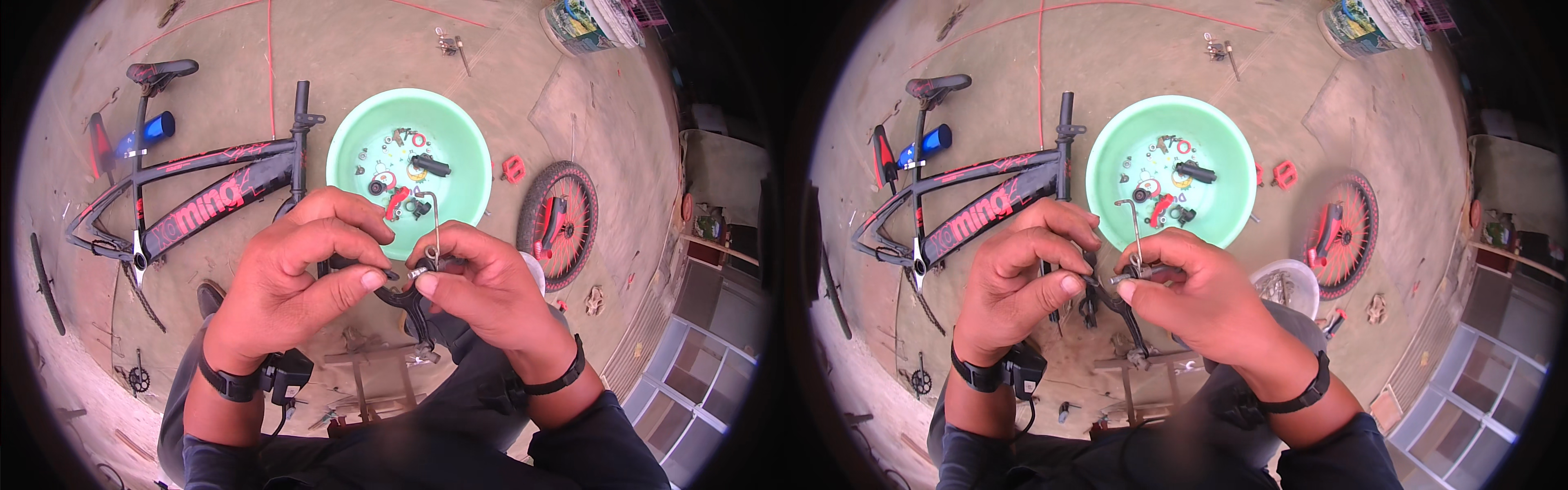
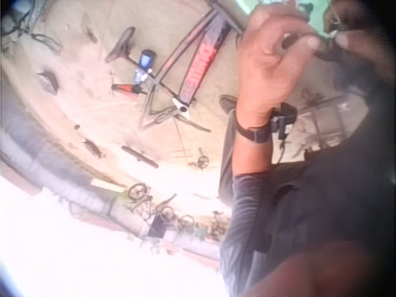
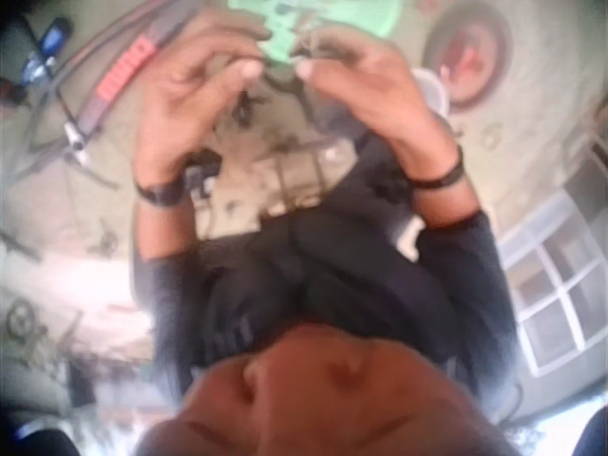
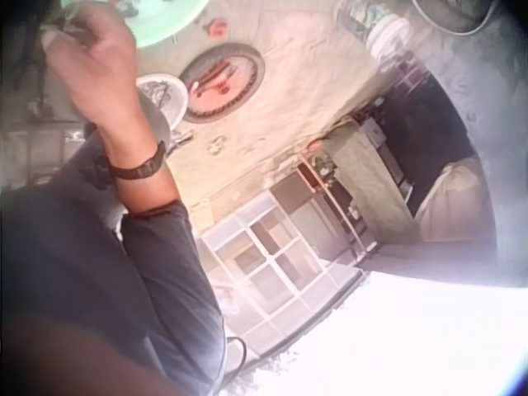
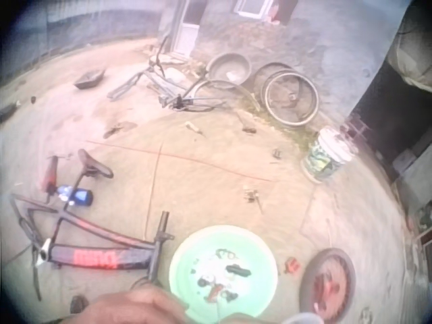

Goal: The person assembles a bicycle brake caliper by hand, inserting a metal pin and attaching brake pads. They then thread a brake cable through the caliper and secure it with a small bolt, using an Allen key to tighten the connection.

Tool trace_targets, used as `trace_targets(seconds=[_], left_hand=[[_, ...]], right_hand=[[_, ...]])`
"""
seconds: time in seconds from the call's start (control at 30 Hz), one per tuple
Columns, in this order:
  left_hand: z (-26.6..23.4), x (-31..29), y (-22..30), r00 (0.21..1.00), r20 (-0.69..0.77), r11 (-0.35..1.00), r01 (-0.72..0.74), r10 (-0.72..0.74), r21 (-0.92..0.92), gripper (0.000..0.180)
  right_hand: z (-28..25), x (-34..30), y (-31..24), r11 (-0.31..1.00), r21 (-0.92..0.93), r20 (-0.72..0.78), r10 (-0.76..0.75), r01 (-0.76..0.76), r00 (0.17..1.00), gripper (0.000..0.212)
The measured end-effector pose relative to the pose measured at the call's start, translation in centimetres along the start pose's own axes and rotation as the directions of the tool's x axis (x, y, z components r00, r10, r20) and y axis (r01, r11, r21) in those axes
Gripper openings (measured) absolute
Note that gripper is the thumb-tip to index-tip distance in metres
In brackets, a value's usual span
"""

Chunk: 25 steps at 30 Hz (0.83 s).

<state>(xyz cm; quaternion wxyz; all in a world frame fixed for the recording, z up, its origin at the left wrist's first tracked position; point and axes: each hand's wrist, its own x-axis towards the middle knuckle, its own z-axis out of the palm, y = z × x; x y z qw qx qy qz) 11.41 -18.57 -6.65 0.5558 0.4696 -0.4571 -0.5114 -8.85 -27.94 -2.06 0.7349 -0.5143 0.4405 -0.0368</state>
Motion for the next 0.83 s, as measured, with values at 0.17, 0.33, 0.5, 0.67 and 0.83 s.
trace_targets(seconds=[0.17,0.33,0.5,0.67,0.83], left_hand=[[2.3,-1.2,1.0,0.998,0.064,0.995,-0.035,0.029,0.089,0.009],[4.0,-3.2,2.1,0.998,0.051,0.998,0.028,-0.031,0.048,0.008],[5.5,-4.8,3.0,0.999,-0.007,0.995,-0.037,0.038,0.092,0.01],[6.1,-5.7,3.5,0.993,-0.041,0.975,-0.1,0.11,0.198,0.011],[6.4,-6.1,4.0,0.992,-0.034,0.961,-0.11,0.123,0.255,0.017]], right_hand=[[0.1,-2.4,1.2,0.997,0.051,0.039,-0.061,0.059,0.997,0.023],[0.3,-4.4,2.5,0.99,0.065,0.074,-0.129,0.124,0.989,0.026],[0.2,-5.8,2.7,0.99,0.084,0.14,-0.129,0.118,0.982,0.032],[-0.3,-6.0,2.6,0.99,0.126,0.217,-0.091,0.065,0.972,0.035],[-0.5,-6.1,3.0,0.988,0.138,0.23,-0.099,0.068,0.968,0.038]])
